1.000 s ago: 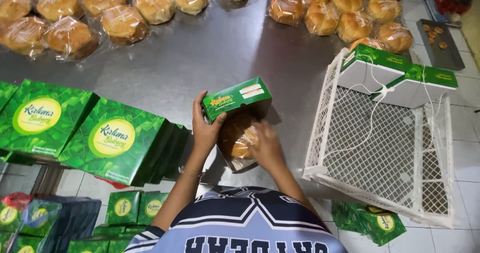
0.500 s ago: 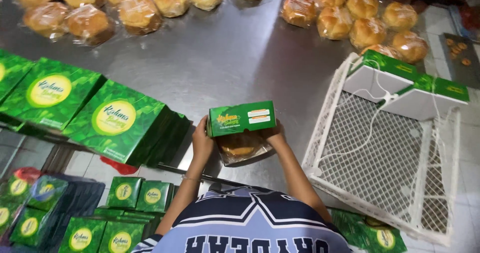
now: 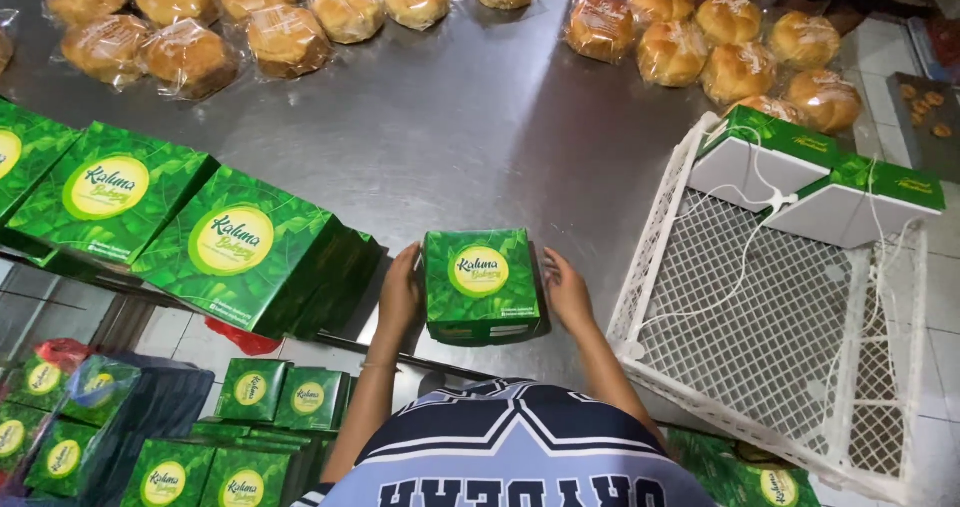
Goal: The person places packaged bread rolls into cardboard boxes and stacks the boxes on a table or in a metal crate.
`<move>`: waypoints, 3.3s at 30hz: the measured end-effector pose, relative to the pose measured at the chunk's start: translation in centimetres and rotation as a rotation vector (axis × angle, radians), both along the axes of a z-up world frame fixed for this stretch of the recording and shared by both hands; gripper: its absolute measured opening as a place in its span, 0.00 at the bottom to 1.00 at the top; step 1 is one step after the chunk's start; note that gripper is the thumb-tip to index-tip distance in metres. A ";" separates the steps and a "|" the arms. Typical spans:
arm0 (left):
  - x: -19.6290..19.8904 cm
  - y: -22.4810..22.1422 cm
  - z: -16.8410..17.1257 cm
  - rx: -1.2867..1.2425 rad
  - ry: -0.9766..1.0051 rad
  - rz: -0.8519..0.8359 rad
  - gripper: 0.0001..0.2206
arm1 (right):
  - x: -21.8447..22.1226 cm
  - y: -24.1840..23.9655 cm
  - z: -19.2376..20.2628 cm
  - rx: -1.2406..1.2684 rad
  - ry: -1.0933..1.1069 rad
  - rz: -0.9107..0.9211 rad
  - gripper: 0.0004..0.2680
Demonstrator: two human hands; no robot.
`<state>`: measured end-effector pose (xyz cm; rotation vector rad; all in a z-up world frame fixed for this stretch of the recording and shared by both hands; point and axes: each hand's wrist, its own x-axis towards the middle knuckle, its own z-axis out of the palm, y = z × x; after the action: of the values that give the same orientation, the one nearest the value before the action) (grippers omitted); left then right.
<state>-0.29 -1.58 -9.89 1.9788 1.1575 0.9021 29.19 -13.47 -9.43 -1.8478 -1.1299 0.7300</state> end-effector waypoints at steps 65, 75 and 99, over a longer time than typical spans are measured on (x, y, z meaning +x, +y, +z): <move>-3.6 0.7 6.1 0.214 0.453 -0.307 0.24 | 3.5 0.0 20.4 0.462 0.371 -0.482 0.09; -2.7 0.2 6.8 0.169 0.465 -0.203 0.20 | 33.8 2.5 21.7 -0.105 -1.182 -0.326 0.27; 6.2 -7.6 10.3 0.214 0.047 0.000 0.18 | 29.2 -12.7 22.9 -0.764 -0.706 -0.301 0.33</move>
<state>5.94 -9.17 0.43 2.1801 1.1266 1.0211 58.41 -26.21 13.43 -3.0043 -0.9993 0.3382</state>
